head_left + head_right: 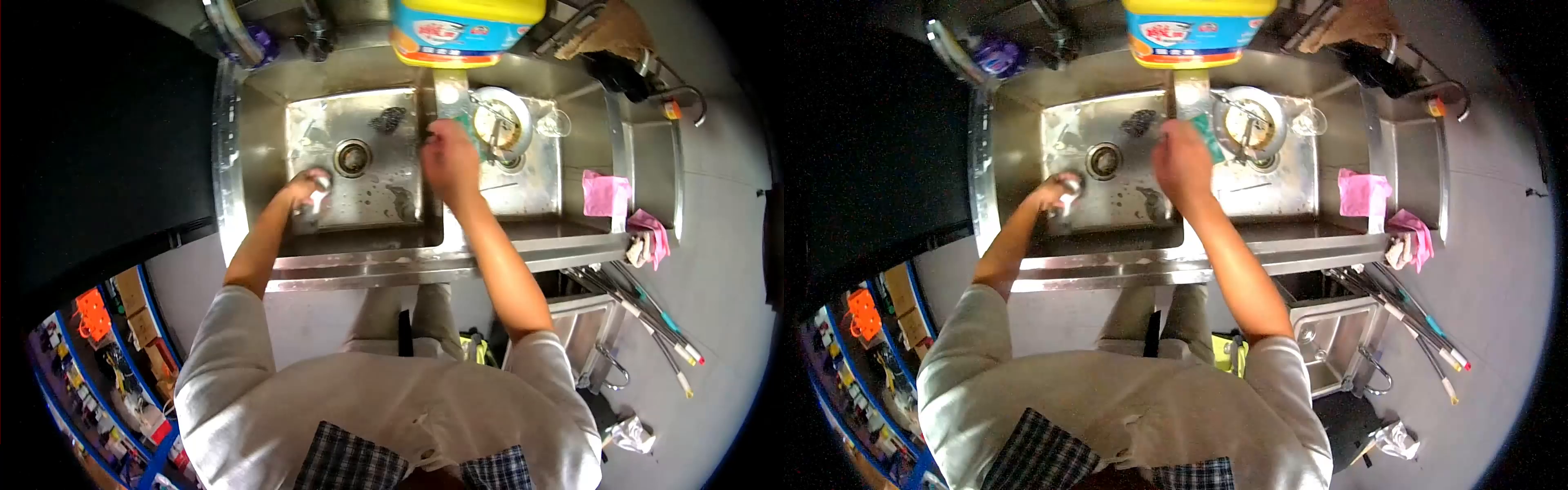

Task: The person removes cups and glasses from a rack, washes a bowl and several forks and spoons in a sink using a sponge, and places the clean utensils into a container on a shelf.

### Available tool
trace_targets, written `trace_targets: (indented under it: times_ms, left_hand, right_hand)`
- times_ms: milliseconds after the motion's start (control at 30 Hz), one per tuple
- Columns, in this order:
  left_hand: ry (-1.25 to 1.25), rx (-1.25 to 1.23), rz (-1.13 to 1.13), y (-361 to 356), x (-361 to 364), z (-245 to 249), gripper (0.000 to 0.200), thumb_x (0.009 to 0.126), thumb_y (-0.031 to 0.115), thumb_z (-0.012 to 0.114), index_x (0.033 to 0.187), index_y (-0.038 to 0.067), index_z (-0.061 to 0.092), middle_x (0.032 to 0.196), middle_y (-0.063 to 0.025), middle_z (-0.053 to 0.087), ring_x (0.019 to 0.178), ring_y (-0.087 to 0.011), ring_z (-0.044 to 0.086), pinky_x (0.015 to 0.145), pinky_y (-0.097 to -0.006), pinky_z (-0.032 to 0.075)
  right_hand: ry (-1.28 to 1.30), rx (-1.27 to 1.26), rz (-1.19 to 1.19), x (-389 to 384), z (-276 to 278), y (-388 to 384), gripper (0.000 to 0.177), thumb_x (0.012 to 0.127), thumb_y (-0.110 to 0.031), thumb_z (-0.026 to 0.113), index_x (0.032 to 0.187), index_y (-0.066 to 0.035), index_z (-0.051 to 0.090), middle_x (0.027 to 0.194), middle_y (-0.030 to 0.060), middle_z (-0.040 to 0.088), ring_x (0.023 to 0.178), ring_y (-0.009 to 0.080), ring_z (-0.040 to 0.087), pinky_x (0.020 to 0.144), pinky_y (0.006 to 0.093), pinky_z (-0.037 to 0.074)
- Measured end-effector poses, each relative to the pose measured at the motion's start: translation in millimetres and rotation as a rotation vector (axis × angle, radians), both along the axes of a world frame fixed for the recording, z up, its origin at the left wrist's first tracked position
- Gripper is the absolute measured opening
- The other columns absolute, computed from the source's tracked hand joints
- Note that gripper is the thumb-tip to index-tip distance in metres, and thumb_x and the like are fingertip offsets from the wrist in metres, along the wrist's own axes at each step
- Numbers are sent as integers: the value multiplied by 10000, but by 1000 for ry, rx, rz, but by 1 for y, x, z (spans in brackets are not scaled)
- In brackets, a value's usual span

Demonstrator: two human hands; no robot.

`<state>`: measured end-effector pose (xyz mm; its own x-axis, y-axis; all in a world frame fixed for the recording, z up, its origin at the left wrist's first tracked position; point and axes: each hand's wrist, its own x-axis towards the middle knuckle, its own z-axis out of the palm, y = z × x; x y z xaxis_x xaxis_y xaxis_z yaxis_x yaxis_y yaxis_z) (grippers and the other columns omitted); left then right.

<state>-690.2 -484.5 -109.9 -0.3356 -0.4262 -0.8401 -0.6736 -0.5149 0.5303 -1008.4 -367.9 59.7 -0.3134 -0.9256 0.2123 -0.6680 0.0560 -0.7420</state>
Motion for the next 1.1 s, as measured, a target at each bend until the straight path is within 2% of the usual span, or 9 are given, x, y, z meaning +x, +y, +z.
trace_targets:
  times_ms: [133, 200, 267, 333, 433, 533, 667, 800, 1100]
  left_hand:
    - [897, 257, 628, -3, -16, 40, 338, 885, 169, 564, 1212, 106, 506, 1075, -162, 574, 804, -243, 618, 658, -309, 524]
    - [1053, 363, 884, -1, -18, 49, 327, 889, 222, 556, 1179, 77, 509, 1055, -169, 559, 720, -165, 570, 594, -265, 502]
    - [1238, 496, 968, 6, -22, 63, 296, 884, 191, 550, 1161, 91, 516, 1034, -183, 560, 627, -127, 533, 534, -208, 473]
    - [1323, 485, 1010, 3, -26, 71, 222, 857, 144, 539, 1008, -13, 582, 958, -224, 570, 529, -121, 494, 469, -188, 447]
    - [1206, 327, 1109, 10, -44, 101, 241, 821, 170, 503, 762, -47, 589, 834, -185, 598, 544, -164, 511, 521, -242, 488]
    - [1284, 511, 1025, 14, -45, 94, 289, 860, 245, 505, 931, -27, 575, 872, -124, 606, 751, -207, 594, 679, -287, 516]
    - [1209, 413, 1002, 29, -67, 144, 295, 864, 252, 557, 1046, 19, 566, 1044, -104, 599, 997, -228, 559, 889, -375, 459]
    - [1195, 200, 832, 38, -87, 180, 257, 873, 237, 554, 1061, 61, 570, 1066, -76, 586, 1013, -196, 544, 890, -345, 435]
    - [1042, -137, 775, 41, -107, 159, 263, 883, 274, 542, 1079, 100, 560, 1072, -44, 581, 999, -186, 550, 849, -335, 450]
  right_hand:
    - [431, 403, 40, 61, -102, -91, 393, 688, -128, 652, 1061, -66, 544, 1111, 197, 495, 972, 385, 522, 738, 449, 492]
    - [528, 492, 37, 60, -193, -129, 470, 833, -167, 517, 1298, -136, 449, 1364, 167, 366, 1183, 362, 401, 969, 500, 345]
    - [611, 846, 324, 57, -227, -148, 563, 817, -414, 592, 1295, -152, 454, 1387, 163, 328, 1203, 376, 355, 964, 509, 345]
    - [479, 773, -10, 78, -248, -134, 709, 696, -489, 706, 1259, -135, 459, 1178, 194, 469, 1136, 351, 435, 894, 473, 416]
    - [221, 691, 44, 87, -222, -107, 593, 709, -359, 716, 1181, -78, 493, 1129, 228, 522, 1017, 402, 541, 812, 443, 481]
    - [-274, 373, 37, 95, -98, -80, 432, 781, -295, 650, 1034, -10, 447, 916, 277, 613, 864, 457, 581, 765, 484, 464]
    - [39, -43, 159, 96, 33, -43, 320, 777, -193, 659, 1004, -15, 520, 984, 222, 554, 895, 412, 552, 735, 449, 457]
    - [377, -47, 363, 104, 46, -33, 249, 772, -159, 639, 988, -44, 597, 927, 136, 552, 816, 365, 555, 740, 420, 477]
    - [-166, -9, 231, 101, 29, -41, 173, 831, -183, 549, 913, -38, 597, 772, 127, 578, 627, 312, 566, 612, 390, 473]
